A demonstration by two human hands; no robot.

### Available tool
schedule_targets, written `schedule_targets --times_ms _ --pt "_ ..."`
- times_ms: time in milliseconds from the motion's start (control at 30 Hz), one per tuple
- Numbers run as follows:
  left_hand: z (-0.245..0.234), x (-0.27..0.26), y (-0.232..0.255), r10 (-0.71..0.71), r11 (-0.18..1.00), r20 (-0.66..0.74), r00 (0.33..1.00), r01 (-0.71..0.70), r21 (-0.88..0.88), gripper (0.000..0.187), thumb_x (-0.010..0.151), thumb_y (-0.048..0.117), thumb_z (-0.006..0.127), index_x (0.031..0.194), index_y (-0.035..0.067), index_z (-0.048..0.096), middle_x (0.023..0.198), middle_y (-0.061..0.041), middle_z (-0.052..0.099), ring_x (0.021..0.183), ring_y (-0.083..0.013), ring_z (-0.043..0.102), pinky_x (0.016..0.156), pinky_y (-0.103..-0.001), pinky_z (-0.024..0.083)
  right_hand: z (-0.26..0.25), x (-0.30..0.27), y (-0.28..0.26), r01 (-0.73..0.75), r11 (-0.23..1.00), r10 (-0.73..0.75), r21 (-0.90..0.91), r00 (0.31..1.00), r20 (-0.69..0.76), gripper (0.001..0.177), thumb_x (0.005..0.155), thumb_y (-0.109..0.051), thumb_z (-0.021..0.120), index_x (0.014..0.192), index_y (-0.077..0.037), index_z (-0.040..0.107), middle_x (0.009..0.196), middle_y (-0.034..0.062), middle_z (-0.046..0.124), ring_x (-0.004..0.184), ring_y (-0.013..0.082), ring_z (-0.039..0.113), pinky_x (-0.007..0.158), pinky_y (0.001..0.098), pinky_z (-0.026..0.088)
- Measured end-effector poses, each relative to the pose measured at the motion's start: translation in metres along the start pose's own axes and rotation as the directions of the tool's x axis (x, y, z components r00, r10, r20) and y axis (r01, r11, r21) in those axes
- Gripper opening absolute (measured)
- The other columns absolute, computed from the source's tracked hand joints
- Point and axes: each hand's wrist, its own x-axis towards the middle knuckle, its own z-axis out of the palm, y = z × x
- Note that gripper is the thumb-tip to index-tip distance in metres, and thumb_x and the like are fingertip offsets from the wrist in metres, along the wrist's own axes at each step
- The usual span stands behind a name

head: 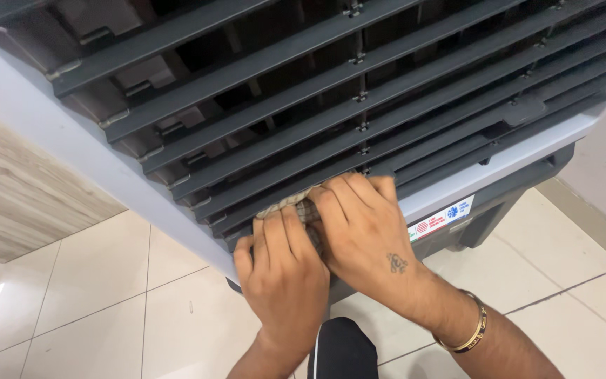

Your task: The person wipes the front louvers and the lower body of an air cooler with a cloth by hand.

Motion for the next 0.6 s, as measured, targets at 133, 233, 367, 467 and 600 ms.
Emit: schedule_targets --times_ms 133,233,367,467,600 --pt "-0.001 0.003 -0.007 0.049 0.998 0.019 0.999 -0.048 -0.034 0.025 0.086 0.011 0.063 0.108 0.001 0.069 0.102 -0.008 0.066 0.098 -0.0216 0.065 0.084 -0.037 0.046 0.000 -0.002 -0.001 0.029 1.000 -0.029 0.006 1.000 0.001 0.043 0.077 -0.011 0.074 0.116 0.002 0.063 0.108 0.0112 0.064 0.106 0.0283 0.060 0.089 0.0428 0.041" --pt "-0.001 0.001 -0.014 0.080 0.996 0.021 0.997 -0.079 -0.026 0.020 0.088 0.009 0.064 0.106 0.004 0.070 0.100 -0.006 0.066 0.094 -0.0192 0.064 0.079 -0.035 0.044 0.005 -0.004 0.003 0.111 0.980 -0.115 -0.166 0.993 -0.016 0.040 0.079 -0.011 0.068 0.117 0.001 0.065 0.116 0.0106 0.067 0.111 0.0248 0.063 0.093 0.0404 0.041" --pt "0.004 0.000 -0.013 0.080 0.996 -0.043 0.996 -0.081 -0.024 0.016 0.090 0.009 0.064 0.105 0.005 0.071 0.102 -0.005 0.067 0.096 -0.0180 0.065 0.079 -0.034 0.044 0.009 -0.006 0.008 0.138 0.979 -0.149 -0.150 0.987 -0.067 0.031 0.084 -0.010 0.066 0.114 -0.002 0.068 0.116 0.0070 0.067 0.112 0.0224 0.063 0.095 0.0386 0.042" --pt "0.004 0.000 -0.013 0.065 0.996 -0.058 0.996 -0.069 -0.065 0.017 0.089 0.008 0.063 0.104 0.004 0.070 0.102 -0.005 0.067 0.096 -0.0182 0.065 0.080 -0.035 0.045 0.008 -0.006 0.008 0.131 0.983 -0.139 -0.125 0.989 -0.059 0.031 0.083 -0.011 0.067 0.112 -0.003 0.068 0.114 0.0065 0.067 0.110 0.0220 0.063 0.095 0.0392 0.043" --pt "0.005 -0.004 -0.013 0.043 0.991 -0.074 0.996 -0.052 -0.126 0.016 0.090 0.008 0.064 0.103 0.003 0.072 0.103 -0.004 0.069 0.097 -0.0184 0.065 0.081 -0.036 0.046 0.010 -0.007 0.008 0.116 0.985 -0.129 -0.131 0.987 -0.094 0.033 0.078 -0.011 0.067 0.110 -0.005 0.070 0.113 0.0046 0.068 0.110 0.0215 0.064 0.093 0.0397 0.042"
